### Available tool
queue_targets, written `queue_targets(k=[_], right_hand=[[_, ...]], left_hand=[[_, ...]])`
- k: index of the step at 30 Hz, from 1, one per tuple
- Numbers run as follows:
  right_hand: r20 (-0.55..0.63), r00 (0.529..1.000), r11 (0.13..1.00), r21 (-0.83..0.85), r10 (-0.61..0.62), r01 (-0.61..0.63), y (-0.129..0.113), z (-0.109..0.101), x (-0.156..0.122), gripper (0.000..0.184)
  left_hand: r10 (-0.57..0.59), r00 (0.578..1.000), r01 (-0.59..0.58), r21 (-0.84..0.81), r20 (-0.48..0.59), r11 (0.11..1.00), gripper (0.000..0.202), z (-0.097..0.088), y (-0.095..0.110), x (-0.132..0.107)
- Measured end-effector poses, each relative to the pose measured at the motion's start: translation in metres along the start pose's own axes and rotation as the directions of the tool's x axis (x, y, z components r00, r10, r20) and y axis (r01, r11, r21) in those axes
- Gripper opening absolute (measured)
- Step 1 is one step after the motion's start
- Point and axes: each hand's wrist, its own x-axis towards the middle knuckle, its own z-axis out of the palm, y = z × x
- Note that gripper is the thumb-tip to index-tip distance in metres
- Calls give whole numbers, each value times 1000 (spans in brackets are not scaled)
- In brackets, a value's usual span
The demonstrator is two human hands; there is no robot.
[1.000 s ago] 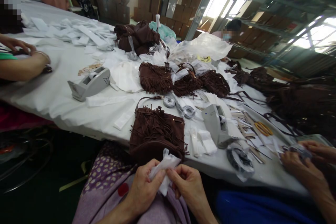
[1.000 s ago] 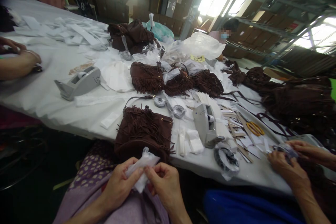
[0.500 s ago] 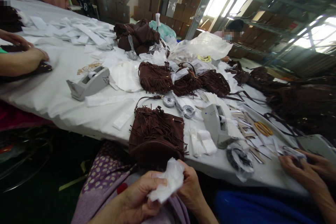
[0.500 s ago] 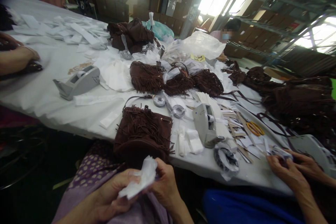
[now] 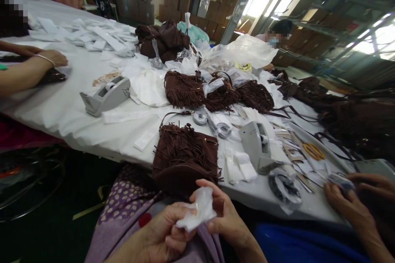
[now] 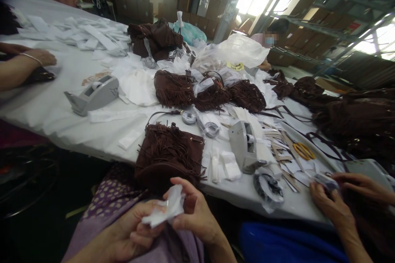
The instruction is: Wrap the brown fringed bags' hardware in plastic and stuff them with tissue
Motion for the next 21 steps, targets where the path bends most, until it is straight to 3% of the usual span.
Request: queue_targets(k=[2,4,6,8,11,13,16,18,20,21], right_hand=[[-83,988,982,-143,-133,121,-11,-5,-6,83],[-61,957,880,-413,-283,234,-26,-8,-12,64],[116,931,649,-688,-345,326,-42,-8,-15,42],[318,898,355,-837,-304,417,-56,-4,-15,30],[498,818,-3,-855,-288,519,-68,6,-13,23],[588,760,-152,-808,-278,569,-71,13,-13,23],[688,694,-245,-725,-212,643,-69,19,-14,25],[696,695,-236,-716,-179,657,-65,18,-12,28],[650,741,-138,-760,-172,635,-60,15,-9,35],[613,770,-33,-786,-177,618,-58,12,-7,35]], left_hand=[[183,982,-170,181,-58,969,20,-2,0,1],[320,946,-280,372,-49,885,26,-4,0,3],[367,930,-310,483,-26,819,30,-5,0,3],[357,934,-296,524,-15,798,31,-3,1,1],[270,963,-231,507,-4,831,24,4,4,-3],[126,991,-100,397,-40,912,12,9,5,-6],[-130,992,129,171,-9,977,13,11,4,-7],[-232,969,226,75,89,971,9,8,2,-5],[-279,944,286,-18,175,958,6,3,0,-4],[-283,936,304,-73,208,950,8,0,-1,-5]])
